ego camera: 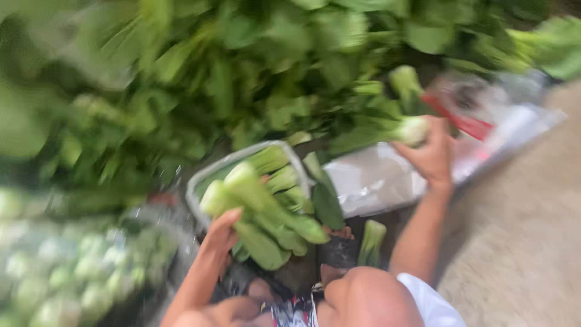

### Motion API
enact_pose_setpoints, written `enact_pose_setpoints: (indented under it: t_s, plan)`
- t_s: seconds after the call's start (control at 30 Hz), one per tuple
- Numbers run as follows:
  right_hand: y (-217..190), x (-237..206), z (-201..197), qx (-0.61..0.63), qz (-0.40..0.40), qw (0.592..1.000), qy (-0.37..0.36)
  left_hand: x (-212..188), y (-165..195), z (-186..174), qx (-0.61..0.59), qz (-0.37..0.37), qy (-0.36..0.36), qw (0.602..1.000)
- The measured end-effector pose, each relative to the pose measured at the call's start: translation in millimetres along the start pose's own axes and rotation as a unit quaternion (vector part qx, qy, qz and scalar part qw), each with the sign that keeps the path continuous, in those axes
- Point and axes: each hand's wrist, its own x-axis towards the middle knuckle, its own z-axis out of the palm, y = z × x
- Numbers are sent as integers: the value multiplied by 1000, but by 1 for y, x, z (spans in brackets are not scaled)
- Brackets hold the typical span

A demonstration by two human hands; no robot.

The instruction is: The person sits on the floor of a vegetable packing area, opens and shapes a clear plastic bag liner, and places it inside a white basket. They then pick bok choy one at a time from a large pile and arrange the vegetables in the lined basket, pressing them down to fit.

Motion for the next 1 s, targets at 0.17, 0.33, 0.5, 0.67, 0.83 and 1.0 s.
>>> enact_pose_setpoints:
  t_s: [0.17,0.33,0.5,0.67,0.83,1.0]
  plan:
    - [-86,17,18,426,-49,902,55,11,-16,-31,-30,18,63,997]
    - [-170,-4,57,395,-129,904,-102,33,-33,-39,76,93,75,990]
    - [-227,-51,138,291,-139,913,-250,49,-40,-15,115,217,11,969]
    - [-227,-67,163,387,-59,845,-363,45,-40,-18,147,276,24,950]
    - [-206,-88,171,333,-62,878,-340,52,-49,-15,276,270,68,920]
    - [-190,-78,180,394,-40,876,-275,55,-48,-32,292,170,9,941]
